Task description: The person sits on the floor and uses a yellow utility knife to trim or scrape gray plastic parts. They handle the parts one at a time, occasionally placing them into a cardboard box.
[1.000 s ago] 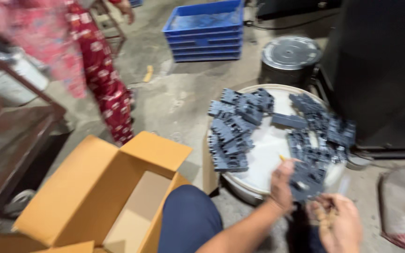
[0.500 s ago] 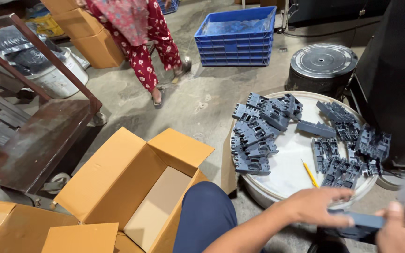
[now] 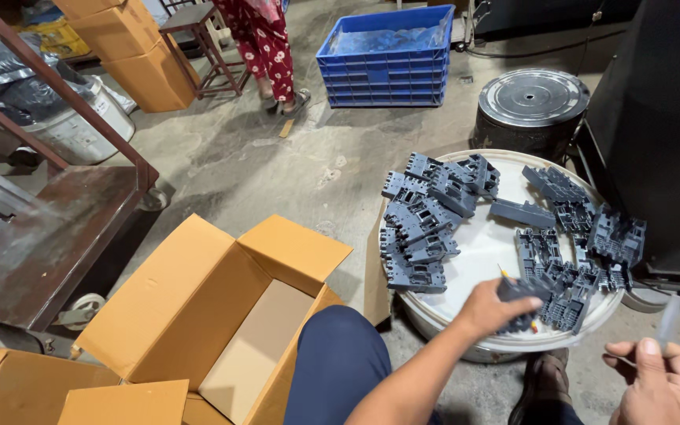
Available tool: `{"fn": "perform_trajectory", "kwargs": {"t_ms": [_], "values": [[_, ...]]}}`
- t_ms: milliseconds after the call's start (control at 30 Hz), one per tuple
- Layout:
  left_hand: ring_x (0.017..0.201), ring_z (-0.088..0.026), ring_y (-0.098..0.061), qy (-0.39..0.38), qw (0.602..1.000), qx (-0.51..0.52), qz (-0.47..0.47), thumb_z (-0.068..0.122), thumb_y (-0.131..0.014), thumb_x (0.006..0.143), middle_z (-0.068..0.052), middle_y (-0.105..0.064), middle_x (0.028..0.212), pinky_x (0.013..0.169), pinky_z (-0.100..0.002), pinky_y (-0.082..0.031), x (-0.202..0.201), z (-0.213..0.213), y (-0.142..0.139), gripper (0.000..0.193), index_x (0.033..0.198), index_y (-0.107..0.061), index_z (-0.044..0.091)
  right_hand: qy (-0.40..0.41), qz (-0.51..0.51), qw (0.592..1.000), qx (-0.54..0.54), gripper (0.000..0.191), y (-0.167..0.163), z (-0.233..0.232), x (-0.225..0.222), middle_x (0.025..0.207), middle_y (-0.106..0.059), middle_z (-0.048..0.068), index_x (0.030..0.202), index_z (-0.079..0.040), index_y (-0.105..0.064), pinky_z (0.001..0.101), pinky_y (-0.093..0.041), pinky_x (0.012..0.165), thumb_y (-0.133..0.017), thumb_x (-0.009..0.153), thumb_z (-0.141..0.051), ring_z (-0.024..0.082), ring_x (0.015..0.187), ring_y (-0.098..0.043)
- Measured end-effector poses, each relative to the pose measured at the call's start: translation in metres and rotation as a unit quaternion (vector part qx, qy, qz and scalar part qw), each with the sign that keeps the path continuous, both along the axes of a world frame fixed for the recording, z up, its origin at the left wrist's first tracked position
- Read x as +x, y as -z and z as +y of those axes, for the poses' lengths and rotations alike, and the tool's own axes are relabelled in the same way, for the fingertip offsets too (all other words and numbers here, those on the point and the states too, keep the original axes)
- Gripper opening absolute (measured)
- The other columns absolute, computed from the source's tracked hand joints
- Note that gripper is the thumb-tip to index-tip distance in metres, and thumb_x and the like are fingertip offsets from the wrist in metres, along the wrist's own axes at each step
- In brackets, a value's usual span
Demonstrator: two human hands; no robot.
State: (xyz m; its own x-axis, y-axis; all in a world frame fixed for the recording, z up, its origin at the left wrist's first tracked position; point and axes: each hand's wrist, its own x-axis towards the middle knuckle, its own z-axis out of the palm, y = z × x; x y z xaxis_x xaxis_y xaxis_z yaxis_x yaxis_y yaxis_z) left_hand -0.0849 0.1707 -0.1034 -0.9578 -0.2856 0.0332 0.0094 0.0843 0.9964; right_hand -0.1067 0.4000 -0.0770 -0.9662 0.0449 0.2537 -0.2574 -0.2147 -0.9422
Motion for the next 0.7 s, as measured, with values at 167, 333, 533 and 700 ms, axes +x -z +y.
{"fn": "perform_trajectory", "kwargs": {"t_ms": [167, 333, 533, 700], "values": [[0.078, -0.010, -0.064, -0.091, 0.989, 0.103, 0.063, 0.029, -0.082, 0.089, -0.004, -0.072, 0.090, 0.074, -0.027, -0.055, -0.003, -0.013, 0.012, 0.034, 0.103, -0.073, 0.000, -0.016, -0.038, 0.997, 0.066, 0.019, 0.009, -0.010, 0.001, 0.093, -0.067, 0.017, 0.114, 0.010, -0.057, 0.0386, -0.059, 0.086, -0.055, 0.121, -0.008, 0.021, 0.084, -0.068], [0.079, -0.008, -0.064, -0.100, 0.982, 0.142, 0.070, 0.028, -0.082, 0.085, 0.001, -0.072, 0.091, 0.075, -0.025, -0.054, -0.002, -0.016, 0.019, 0.033, 0.104, -0.073, 0.002, -0.045, -0.072, 0.993, 0.088, 0.020, -0.003, -0.014, 0.001, 0.093, -0.068, 0.015, 0.112, 0.008, -0.058, 0.0354, -0.057, 0.086, -0.055, 0.117, -0.011, 0.021, 0.087, -0.067], [0.074, -0.006, -0.051, -0.116, 0.985, 0.109, 0.063, 0.043, -0.083, 0.091, 0.004, -0.061, 0.079, 0.068, -0.025, -0.045, -0.006, -0.017, 0.028, 0.046, 0.088, -0.066, 0.001, -0.074, -0.106, 0.989, 0.069, 0.020, -0.007, -0.018, -0.004, 0.095, -0.068, 0.014, 0.112, 0.007, -0.059, 0.0347, -0.055, 0.083, -0.055, 0.115, -0.013, 0.020, 0.085, -0.065], [0.072, -0.005, -0.049, -0.068, 0.993, 0.080, 0.046, 0.053, -0.077, 0.091, 0.005, -0.057, 0.074, 0.065, -0.024, -0.044, -0.003, -0.019, 0.032, 0.049, 0.084, -0.065, 0.006, -0.084, -0.131, 0.985, 0.080, 0.020, 0.002, -0.022, -0.003, 0.094, -0.067, 0.014, 0.116, 0.005, -0.060, 0.0341, -0.054, 0.079, -0.055, 0.113, -0.014, 0.019, 0.083, -0.064]]}}
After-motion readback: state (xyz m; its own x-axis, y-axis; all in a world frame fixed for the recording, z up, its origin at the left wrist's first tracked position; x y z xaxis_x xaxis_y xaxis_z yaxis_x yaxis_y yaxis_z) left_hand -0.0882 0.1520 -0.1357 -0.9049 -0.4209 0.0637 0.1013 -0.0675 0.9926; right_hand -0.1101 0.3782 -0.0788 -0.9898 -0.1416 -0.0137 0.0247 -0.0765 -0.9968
